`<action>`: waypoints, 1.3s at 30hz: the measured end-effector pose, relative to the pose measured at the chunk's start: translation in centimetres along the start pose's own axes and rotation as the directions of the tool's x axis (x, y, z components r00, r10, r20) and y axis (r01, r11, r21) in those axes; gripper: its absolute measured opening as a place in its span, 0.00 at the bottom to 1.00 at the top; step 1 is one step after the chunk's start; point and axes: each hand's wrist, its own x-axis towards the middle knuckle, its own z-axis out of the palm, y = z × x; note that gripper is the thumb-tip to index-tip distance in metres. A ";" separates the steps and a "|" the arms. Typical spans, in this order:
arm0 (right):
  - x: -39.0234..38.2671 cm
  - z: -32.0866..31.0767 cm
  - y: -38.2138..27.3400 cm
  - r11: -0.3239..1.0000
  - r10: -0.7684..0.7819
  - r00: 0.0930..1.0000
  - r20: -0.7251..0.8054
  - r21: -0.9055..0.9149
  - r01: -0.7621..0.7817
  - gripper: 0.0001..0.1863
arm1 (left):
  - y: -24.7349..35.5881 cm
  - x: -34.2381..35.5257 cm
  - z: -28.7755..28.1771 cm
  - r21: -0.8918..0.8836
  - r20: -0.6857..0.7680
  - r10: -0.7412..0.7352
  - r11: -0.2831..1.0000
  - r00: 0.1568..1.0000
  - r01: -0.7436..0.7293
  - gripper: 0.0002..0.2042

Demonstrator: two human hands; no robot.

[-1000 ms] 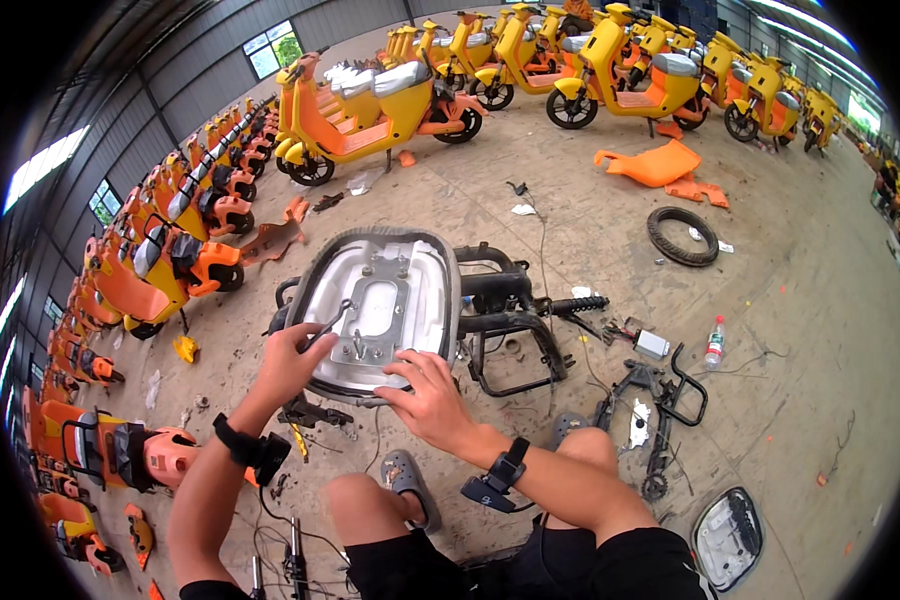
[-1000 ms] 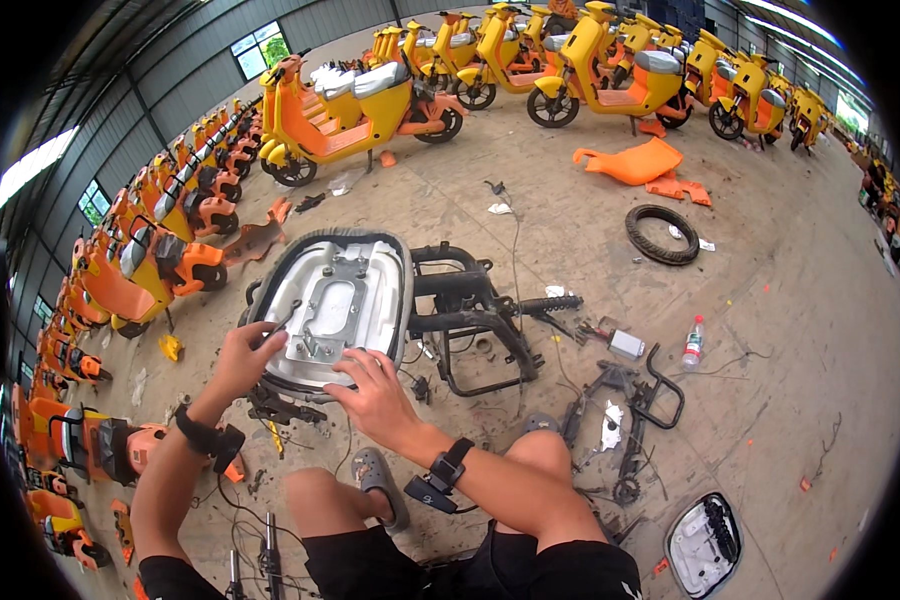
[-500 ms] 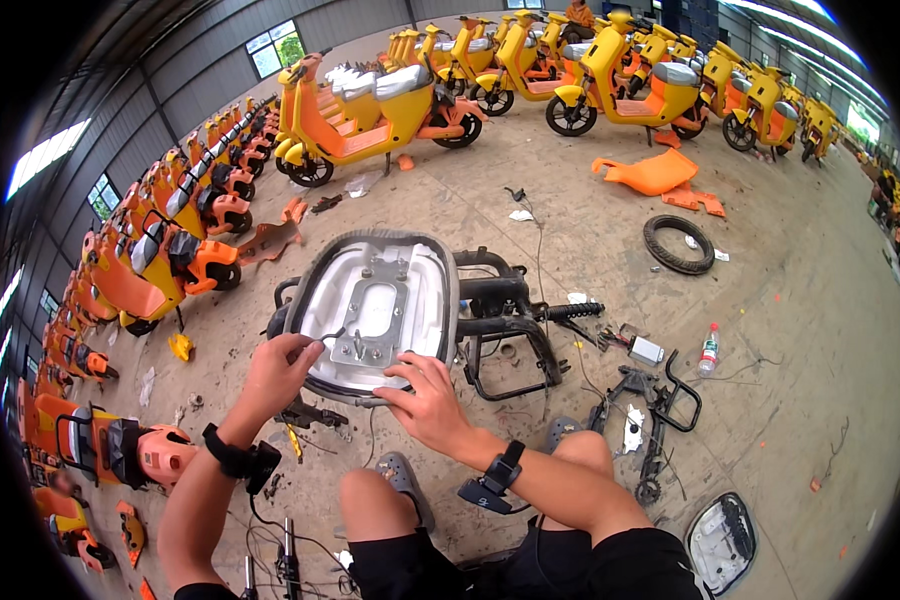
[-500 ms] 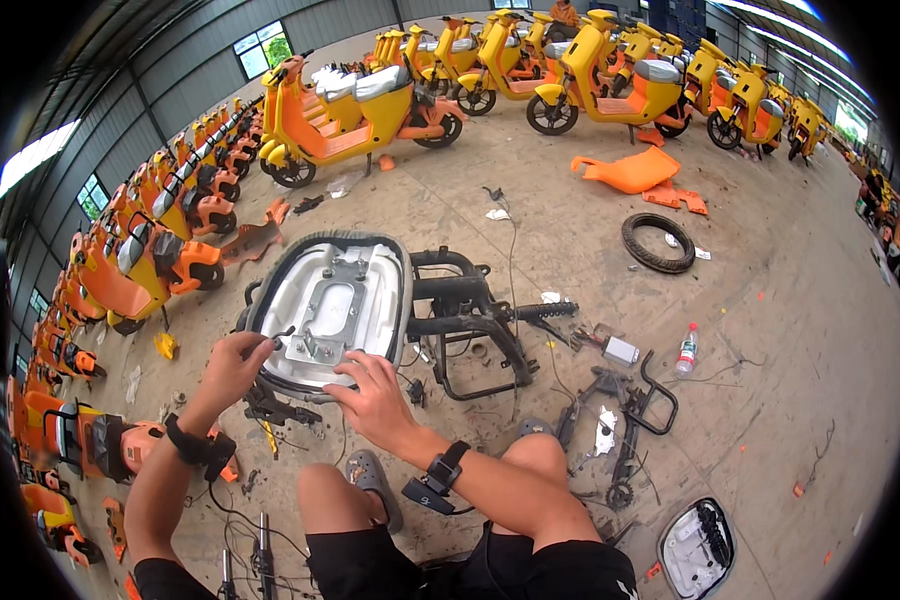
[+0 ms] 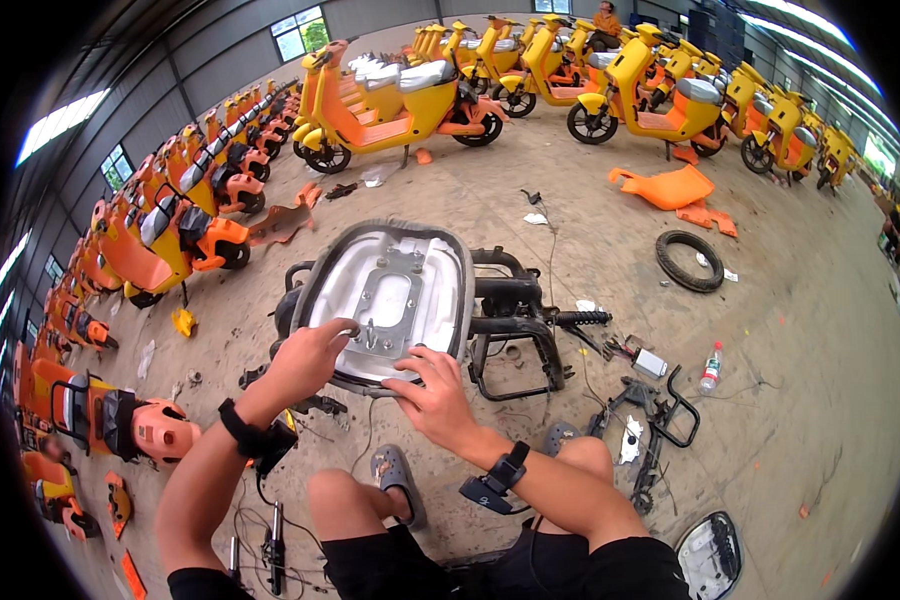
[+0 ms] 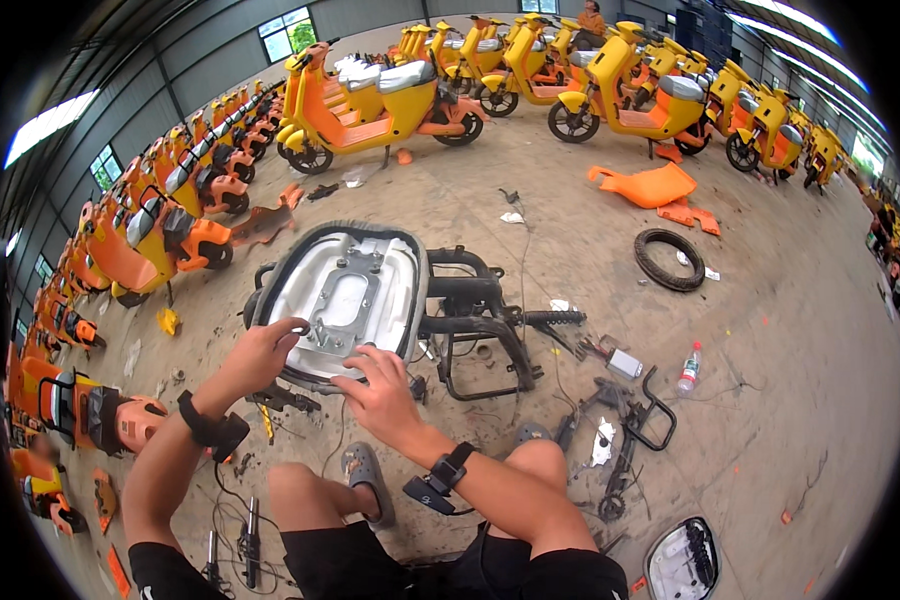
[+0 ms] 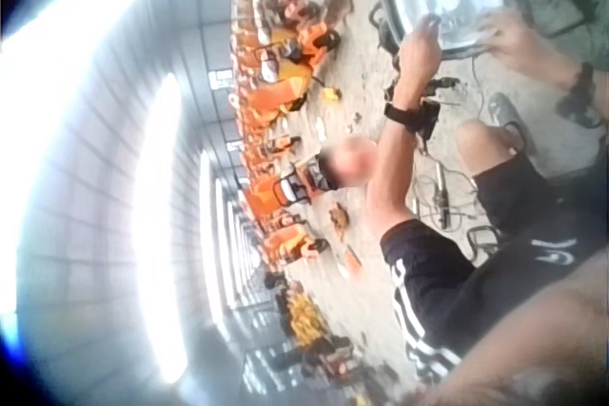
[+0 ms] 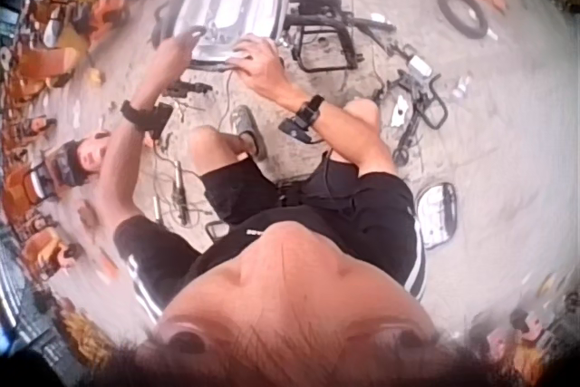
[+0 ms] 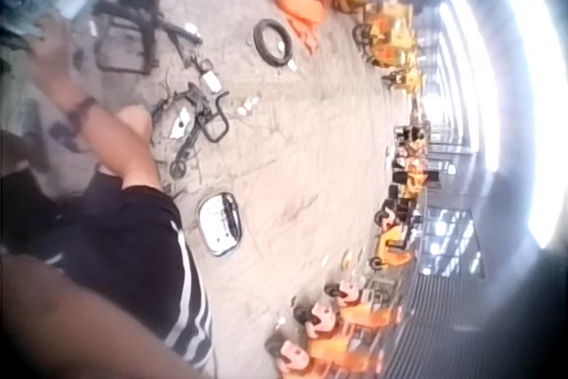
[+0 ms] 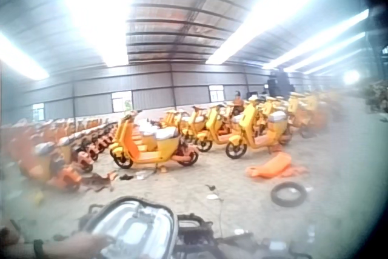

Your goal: The person assembles a motorcycle seat by hand while sitting on a workshop floor, inserting and tightening bolts into a metal frame attached to the underside of the seat.

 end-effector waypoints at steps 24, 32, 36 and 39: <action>0.1 -0.1 -1.2 0.999 0.034 0.995 0.094 -0.039 -0.030 0.16 | -2.7 1.9 3.1 0.253 -0.101 0.166 0.958 0.981 -0.136 0.06; 0.5 -0.3 -0.8 0.998 -0.001 0.996 0.090 -0.055 0.006 0.16 | -3.5 3.8 2.3 0.155 0.018 0.223 0.962 0.975 -0.223 0.06; 0.4 -0.1 -0.5 0.999 0.008 0.997 0.080 -0.034 -0.005 0.16 | -4.0 4.7 0.8 0.135 0.131 0.348 0.921 0.928 -0.364 0.07; 0.2 0.1 -0.5 1.000 -0.001 0.997 0.074 -0.022 0.003 0.16 | -4.4 4.7 0.1 0.035 0.159 0.339 0.937 0.927 -0.349 0.10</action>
